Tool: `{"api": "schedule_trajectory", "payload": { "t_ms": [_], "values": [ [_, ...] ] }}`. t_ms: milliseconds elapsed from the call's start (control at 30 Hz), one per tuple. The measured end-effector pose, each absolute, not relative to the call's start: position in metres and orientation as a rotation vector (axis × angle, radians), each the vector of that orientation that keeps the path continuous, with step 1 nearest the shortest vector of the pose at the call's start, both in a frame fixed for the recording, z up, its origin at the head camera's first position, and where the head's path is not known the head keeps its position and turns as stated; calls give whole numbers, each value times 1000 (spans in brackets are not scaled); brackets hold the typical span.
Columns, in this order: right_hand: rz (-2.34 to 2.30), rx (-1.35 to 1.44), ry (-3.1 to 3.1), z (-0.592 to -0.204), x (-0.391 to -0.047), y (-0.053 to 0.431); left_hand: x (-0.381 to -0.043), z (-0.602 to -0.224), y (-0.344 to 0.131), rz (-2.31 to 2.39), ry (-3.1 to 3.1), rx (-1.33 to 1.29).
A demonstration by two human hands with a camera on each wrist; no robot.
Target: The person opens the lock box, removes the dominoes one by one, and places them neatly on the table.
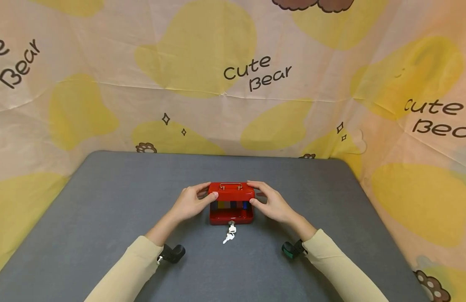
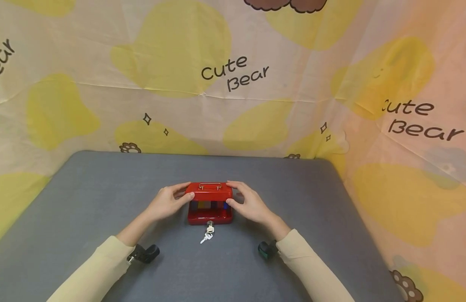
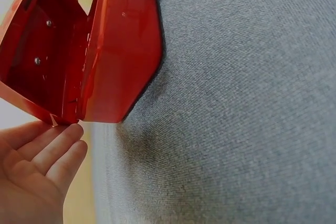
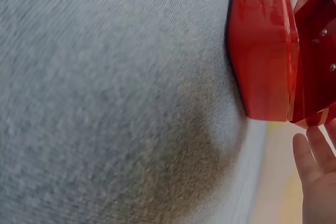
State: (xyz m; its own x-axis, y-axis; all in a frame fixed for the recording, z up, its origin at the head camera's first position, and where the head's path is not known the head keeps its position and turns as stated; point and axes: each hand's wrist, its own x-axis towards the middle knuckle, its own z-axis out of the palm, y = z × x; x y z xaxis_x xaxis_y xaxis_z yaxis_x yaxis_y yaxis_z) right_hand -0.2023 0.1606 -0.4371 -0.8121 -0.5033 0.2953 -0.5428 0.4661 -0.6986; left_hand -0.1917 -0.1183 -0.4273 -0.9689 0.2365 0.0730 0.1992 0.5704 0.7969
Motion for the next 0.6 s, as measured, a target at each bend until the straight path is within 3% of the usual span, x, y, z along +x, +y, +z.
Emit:
{"api": "schedule_trajectory", "payload": {
  "t_ms": [433, 600],
  "values": [
    [1317, 915, -2633, -438, -207, 161, -191, -430, -114, 1454, 2755, 320],
    [1318, 914, -2651, -418, -196, 155, -190, -432, -115, 1500, 2733, 333]
  ]
}}
